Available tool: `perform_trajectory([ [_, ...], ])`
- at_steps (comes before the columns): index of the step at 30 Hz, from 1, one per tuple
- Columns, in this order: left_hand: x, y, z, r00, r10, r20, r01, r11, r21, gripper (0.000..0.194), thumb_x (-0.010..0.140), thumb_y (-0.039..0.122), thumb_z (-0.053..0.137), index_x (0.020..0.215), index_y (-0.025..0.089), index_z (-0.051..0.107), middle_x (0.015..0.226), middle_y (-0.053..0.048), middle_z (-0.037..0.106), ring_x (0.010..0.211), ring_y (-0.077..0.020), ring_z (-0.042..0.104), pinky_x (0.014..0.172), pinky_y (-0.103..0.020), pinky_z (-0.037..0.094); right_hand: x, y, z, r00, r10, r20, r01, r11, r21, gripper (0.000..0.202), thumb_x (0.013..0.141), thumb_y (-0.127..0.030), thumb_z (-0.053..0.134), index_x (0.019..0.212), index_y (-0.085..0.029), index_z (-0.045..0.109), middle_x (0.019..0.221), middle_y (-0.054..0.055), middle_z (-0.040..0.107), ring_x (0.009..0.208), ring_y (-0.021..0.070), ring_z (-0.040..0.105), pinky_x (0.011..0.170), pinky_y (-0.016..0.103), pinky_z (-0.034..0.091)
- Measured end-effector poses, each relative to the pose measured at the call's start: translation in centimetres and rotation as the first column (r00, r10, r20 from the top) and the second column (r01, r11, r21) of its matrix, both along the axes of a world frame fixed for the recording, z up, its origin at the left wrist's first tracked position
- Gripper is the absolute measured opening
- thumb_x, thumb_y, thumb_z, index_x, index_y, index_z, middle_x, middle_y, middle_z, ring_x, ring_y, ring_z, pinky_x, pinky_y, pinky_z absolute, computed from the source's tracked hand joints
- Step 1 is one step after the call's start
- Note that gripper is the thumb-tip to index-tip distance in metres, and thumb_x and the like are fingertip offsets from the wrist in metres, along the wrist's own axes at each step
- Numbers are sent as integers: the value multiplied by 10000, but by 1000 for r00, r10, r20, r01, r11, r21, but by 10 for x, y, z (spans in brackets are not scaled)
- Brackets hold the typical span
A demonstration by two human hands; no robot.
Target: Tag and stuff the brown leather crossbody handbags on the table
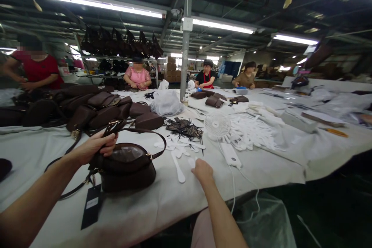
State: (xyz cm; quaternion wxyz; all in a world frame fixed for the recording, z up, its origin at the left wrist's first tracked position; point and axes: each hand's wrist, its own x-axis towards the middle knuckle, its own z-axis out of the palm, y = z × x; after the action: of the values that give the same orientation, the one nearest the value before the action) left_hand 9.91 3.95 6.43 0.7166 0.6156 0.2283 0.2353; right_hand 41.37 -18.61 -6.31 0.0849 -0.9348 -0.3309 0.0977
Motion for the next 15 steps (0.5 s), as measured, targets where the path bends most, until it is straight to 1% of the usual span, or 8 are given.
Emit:
perform_trajectory([
  [4, -1, -1, -2, 1000, -3, 14, 3, 1000, 14, 371, 748, 410, 730, 769, 176, 443, 555, 113, 365, 394, -6, 300, 396, -141, 317, 4, 1, 5, 986, 9, -165, 9, 994, 111, 74, 702, -112, 620, 715, -172, 579, 908, 98, 679, 942, 251, 637, 729, 308, 444],
  [7, 0, 0, -4, 1000, -1, 31, 0, 1000, 30, 363, 762, 410, 703, 775, 186, 418, 564, 113, 371, 396, -8, 291, 401, -150, 313, -10, -9, 18, 956, 102, -274, -36, 971, 237, 102, 820, -211, 517, 722, -183, 524, 812, 46, 644, 845, 189, 645, 671, 261, 458],
  [9, 1, 1, -5, 999, -12, 34, 10, 999, 41, 351, 777, 400, 677, 769, 197, 390, 566, 113, 371, 399, -13, 289, 404, -156, 312, -28, -14, 32, 895, 214, -392, -66, 932, 356, 181, 886, -318, 443, 778, -189, 511, 769, 15, 616, 737, 151, 641, 621, 242, 471],
  [10, 2, 2, -6, 999, -21, 33, 19, 998, 52, 343, 785, 397, 660, 766, 203, 378, 561, 116, 360, 399, -16, 282, 405, -159, 310, -39, -14, 41, 823, 303, -480, -68, 892, 446, 217, 886, -380, 459, 794, -191, 510, 755, -1, 601, 674, 133, 623, 592, 235, 472],
  [11, 3, 3, -6, 999, -32, 32, 30, 997, 68, 330, 793, 394, 641, 767, 207, 370, 557, 119, 347, 399, -19, 275, 405, -161, 309, -50, -13, 51, 714, 404, -571, -43, 840, 541, 256, 861, -436, 516, 794, -189, 512, 741, -15, 584, 603, 110, 588, 556, 227, 464],
  [13, 4, 5, -7, 998, -50, 30, 46, 993, 109, 302, 799, 383, 608, 775, 215, 358, 553, 126, 324, 399, -25, 260, 407, -166, 309, -75, -5, 71, 452, 566, -690, 68, 749, 659, 345, 776, -498, 655, 766, -185, 512, 689, -47, 543, 457, 51, 453, 458, 197, 407],
  [14, 4, 5, -8, 998, -52, 31, 48, 990, 130, 287, 800, 377, 593, 779, 218, 355, 552, 127, 319, 398, -28, 256, 407, -170, 308, -88, 1, 80, 347, 606, -716, 119, 729, 674, 378, 741, -507, 703, 750, -182, 510, 660, -62, 522, 410, 26, 375, 413, 181, 366],
  [15, 4, 5, -9, 998, -52, 32, 47, 988, 149, 271, 800, 367, 580, 785, 220, 353, 555, 125, 321, 398, -32, 258, 409, -174, 310, -101, 9, 88, 286, 619, -731, 141, 728, 671, 400, 722, -516, 726, 739, -182, 506, 630, -75, 504, 382, 10, 318, 379, 167, 330],
])
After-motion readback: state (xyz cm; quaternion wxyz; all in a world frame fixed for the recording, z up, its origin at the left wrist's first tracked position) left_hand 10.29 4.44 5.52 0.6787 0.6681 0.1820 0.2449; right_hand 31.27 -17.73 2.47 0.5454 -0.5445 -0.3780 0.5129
